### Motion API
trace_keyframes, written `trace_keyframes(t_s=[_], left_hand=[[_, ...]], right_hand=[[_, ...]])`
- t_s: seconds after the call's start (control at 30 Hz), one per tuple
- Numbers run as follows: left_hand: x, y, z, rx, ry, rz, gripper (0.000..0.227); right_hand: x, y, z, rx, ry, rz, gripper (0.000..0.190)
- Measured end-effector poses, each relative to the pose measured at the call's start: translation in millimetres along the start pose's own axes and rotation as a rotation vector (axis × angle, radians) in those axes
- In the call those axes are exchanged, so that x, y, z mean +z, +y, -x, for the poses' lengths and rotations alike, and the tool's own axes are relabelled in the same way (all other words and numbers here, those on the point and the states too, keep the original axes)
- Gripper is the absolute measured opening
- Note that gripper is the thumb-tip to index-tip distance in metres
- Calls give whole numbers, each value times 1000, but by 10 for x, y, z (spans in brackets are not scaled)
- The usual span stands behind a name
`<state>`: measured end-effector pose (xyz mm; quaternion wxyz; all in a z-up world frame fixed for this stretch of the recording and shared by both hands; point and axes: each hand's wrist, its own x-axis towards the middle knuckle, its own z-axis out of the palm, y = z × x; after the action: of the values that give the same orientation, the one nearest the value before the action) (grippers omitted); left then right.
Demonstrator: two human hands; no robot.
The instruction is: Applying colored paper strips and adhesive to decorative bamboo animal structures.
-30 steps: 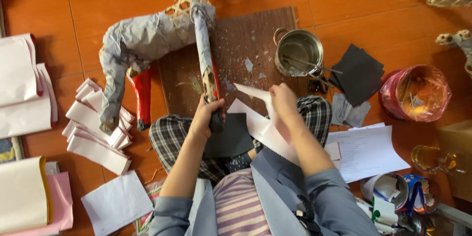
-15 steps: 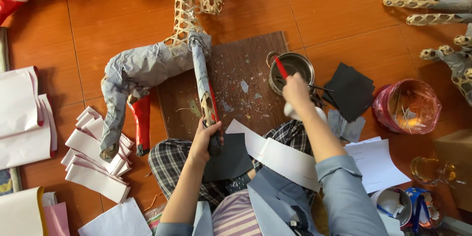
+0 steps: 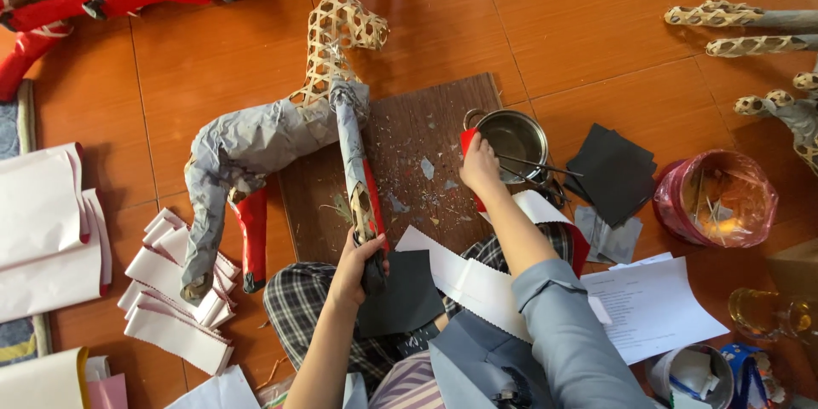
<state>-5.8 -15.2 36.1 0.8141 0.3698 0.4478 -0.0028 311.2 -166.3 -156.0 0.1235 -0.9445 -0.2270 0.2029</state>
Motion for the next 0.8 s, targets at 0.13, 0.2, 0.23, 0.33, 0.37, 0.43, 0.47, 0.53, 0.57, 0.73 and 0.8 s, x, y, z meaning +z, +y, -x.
trace_keyframes(t_s=[0.13, 0.2, 0.23, 0.33, 0.37, 0.43, 0.47, 0.53, 0.57, 0.73, 0.8], left_hand=[[-35, -25, -26, -4, -11, 2, 52], [-25, -8, -15, 0, -19, 7, 49], [-29, -9, -12, -1, -21, 7, 49], [-20, -17, -7, -3, -21, 16, 49], [-10, -14, -4, -1, -22, 16, 50], [-8, -14, 5, 0, -20, 17, 51], [-13, -10, 6, 0, -18, 12, 52], [-25, -13, 1, -2, -14, 8, 53], [-33, -20, -4, -4, -15, 7, 54], [-2, 10, 25, -3, -18, 5, 55], [21, 23, 37, -5, -12, 1, 56]], right_hand=[[-233, -267, 319, 14, 137, 239, 83], [-272, -302, 441, -104, 306, 390, 68], [-92, -182, 388, -102, 306, 391, 68], [194, 68, 319, -148, 337, 414, 62], [124, 61, 348, -99, 287, 329, 64], [-35, 27, 396, -52, 234, 245, 66], [-129, -4, 407, 38, 132, 111, 66], [-179, 68, 328, 126, 28, -21, 66], [-134, 170, 238, 125, -48, -74, 56], [-215, 401, 12, 57, -224, -240, 40], [-334, 364, 42, 138, -264, -389, 41]])
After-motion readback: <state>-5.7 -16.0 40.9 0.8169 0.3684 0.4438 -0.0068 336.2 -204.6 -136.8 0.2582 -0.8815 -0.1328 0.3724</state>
